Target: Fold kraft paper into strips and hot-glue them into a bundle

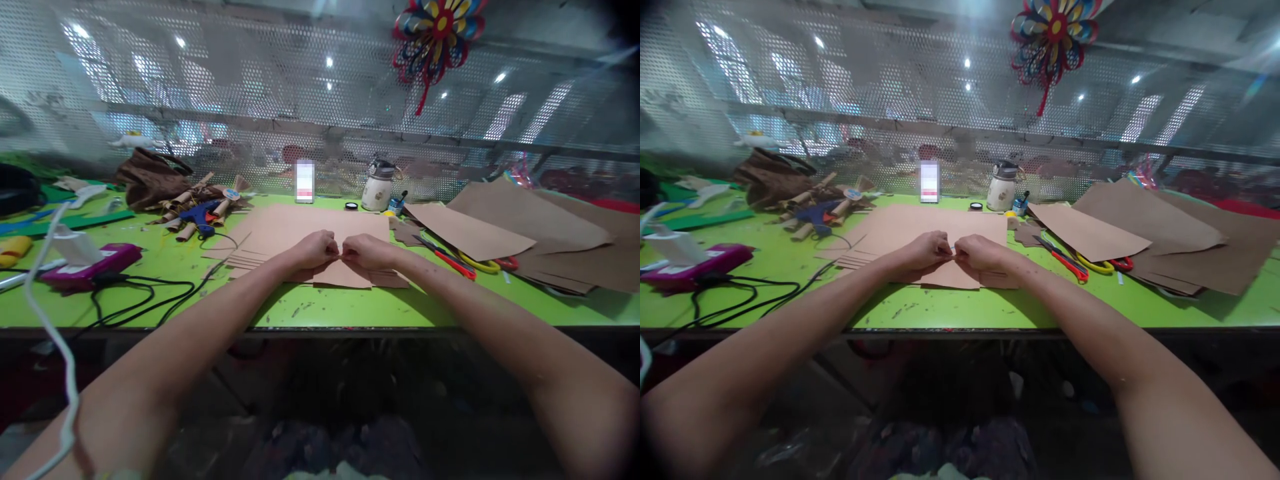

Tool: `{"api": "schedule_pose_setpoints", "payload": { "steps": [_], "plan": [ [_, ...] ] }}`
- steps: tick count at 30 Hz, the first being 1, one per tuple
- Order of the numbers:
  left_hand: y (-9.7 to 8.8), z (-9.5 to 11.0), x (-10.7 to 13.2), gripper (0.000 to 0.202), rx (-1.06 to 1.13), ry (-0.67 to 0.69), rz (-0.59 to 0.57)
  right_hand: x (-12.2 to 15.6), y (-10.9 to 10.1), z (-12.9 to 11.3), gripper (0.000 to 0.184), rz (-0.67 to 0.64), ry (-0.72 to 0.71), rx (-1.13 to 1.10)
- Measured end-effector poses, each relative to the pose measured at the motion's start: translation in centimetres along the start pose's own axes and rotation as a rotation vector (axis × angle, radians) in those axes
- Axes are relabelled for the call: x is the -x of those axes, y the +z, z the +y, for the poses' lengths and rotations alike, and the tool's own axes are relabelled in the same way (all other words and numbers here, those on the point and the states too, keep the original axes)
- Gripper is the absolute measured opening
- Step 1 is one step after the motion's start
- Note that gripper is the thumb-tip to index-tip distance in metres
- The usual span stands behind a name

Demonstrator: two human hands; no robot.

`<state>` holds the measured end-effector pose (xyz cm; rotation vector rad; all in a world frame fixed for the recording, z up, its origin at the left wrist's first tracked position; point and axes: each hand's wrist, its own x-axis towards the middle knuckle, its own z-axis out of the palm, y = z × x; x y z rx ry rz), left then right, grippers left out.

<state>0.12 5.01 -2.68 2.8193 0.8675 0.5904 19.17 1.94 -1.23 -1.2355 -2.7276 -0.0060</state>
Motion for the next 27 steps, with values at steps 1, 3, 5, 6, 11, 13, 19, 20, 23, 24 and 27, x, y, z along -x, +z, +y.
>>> {"api": "schedule_pose_setpoints", "payload": {
  "steps": [1,3,5,6,11,13,19,20,23,24,27],
  "plan": [
    [0.0,0.0,0.1,0.02,-0.006,0.014,0.004,0.0,0.0,0.0,0.016,-0.003,0.0,0.005],
    [0.0,-0.1,0.2,0.02,-0.017,0.042,0.01,-0.1,-0.1,0.1,0.017,-0.01,-0.002,0.012],
    [0.0,-0.2,0.4,0.02,-0.03,0.069,0.015,-0.1,-0.2,0.1,0.017,-0.017,-0.002,0.012],
    [0.1,-0.2,0.5,0.02,-0.035,0.08,0.017,-0.1,-0.2,0.2,0.017,-0.021,-0.001,0.009],
    [0.0,-0.8,0.8,0.022,-0.005,0.102,-0.002,0.4,-0.2,0.4,0.013,-0.037,-0.001,-0.017],
    [-0.2,-0.9,0.8,0.023,0.009,0.114,-0.026,0.7,-0.2,0.4,0.013,-0.043,-0.004,-0.031],
    [-1.3,-0.5,1.3,0.026,0.017,0.15,-0.111,1.7,-0.1,0.9,0.014,-0.006,-0.055,-0.072],
    [-1.4,-0.3,1.4,0.027,0.006,0.162,-0.114,1.8,0.0,1.0,0.012,0.006,-0.063,-0.069],
    [-1.6,0.2,1.9,0.026,-0.034,0.193,-0.085,2.1,0.1,1.1,0.01,0.03,-0.086,-0.08],
    [-1.6,0.4,2.0,0.025,-0.043,0.2,-0.078,2.2,0.2,1.1,0.01,0.035,-0.09,-0.086],
    [-1.8,0.9,2.2,0.025,-0.047,0.208,-0.091,2.3,0.3,1.1,0.01,0.051,-0.097,-0.095]
  ]
}}
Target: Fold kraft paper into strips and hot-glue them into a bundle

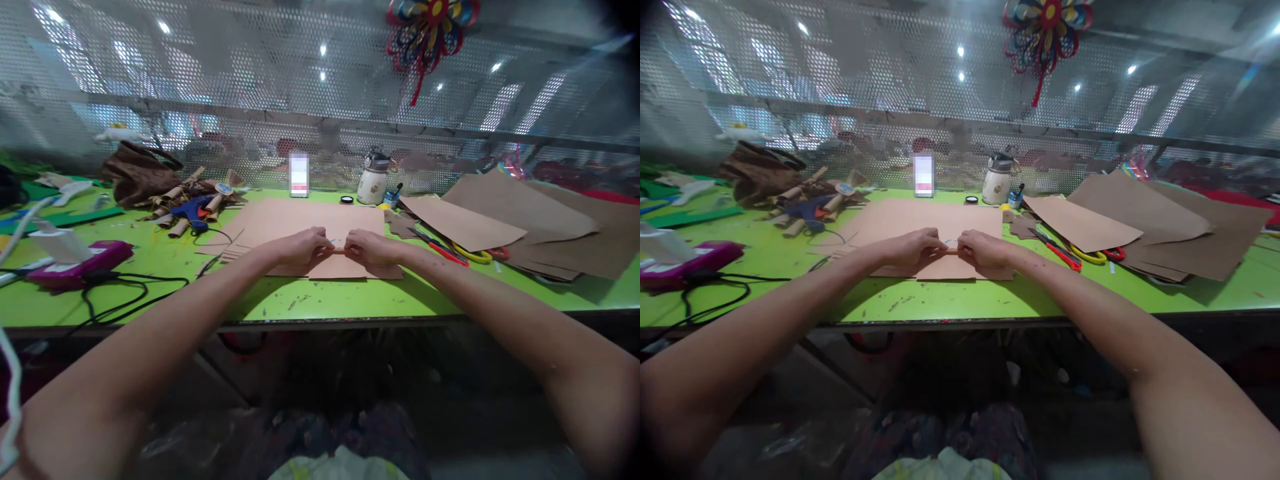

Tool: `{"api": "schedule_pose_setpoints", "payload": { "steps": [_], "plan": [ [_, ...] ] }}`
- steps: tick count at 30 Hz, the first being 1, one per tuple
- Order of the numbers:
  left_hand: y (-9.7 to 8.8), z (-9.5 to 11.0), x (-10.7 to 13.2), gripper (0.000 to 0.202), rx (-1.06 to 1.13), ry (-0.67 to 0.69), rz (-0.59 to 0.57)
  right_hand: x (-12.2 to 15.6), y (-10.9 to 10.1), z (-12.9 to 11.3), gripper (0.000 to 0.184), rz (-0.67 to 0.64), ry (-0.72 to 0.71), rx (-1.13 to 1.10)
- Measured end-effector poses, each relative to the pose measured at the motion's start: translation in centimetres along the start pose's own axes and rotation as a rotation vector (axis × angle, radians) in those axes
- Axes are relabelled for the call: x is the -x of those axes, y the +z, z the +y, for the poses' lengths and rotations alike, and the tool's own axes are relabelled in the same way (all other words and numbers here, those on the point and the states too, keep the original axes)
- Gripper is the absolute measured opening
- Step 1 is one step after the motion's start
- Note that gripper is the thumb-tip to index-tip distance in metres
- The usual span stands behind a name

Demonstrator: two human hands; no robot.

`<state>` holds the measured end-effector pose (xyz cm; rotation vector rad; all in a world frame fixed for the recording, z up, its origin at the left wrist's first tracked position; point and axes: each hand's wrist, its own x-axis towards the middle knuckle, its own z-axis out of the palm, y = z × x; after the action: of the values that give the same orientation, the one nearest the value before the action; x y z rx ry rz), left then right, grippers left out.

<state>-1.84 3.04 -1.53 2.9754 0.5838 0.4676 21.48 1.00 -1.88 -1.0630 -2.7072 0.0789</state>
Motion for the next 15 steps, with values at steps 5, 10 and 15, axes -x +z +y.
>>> {"api": "schedule_pose_setpoints", "payload": {
  "steps": [5,10,15],
  "plan": [
    [-0.2,0.6,0.2,0.027,0.01,-0.028,0.0,0.2,-0.2,0.0,0.012,-0.017,-0.028,0.002],
    [-0.3,1.2,0.5,0.027,-0.008,-0.033,0.018,0.7,-0.2,-0.4,0.015,-0.01,-0.041,0.059],
    [-0.2,1.7,0.8,0.032,-0.15,0.03,0.052,1.5,-0.2,-1.9,0.014,0.046,-0.061,0.166]
  ]
}}
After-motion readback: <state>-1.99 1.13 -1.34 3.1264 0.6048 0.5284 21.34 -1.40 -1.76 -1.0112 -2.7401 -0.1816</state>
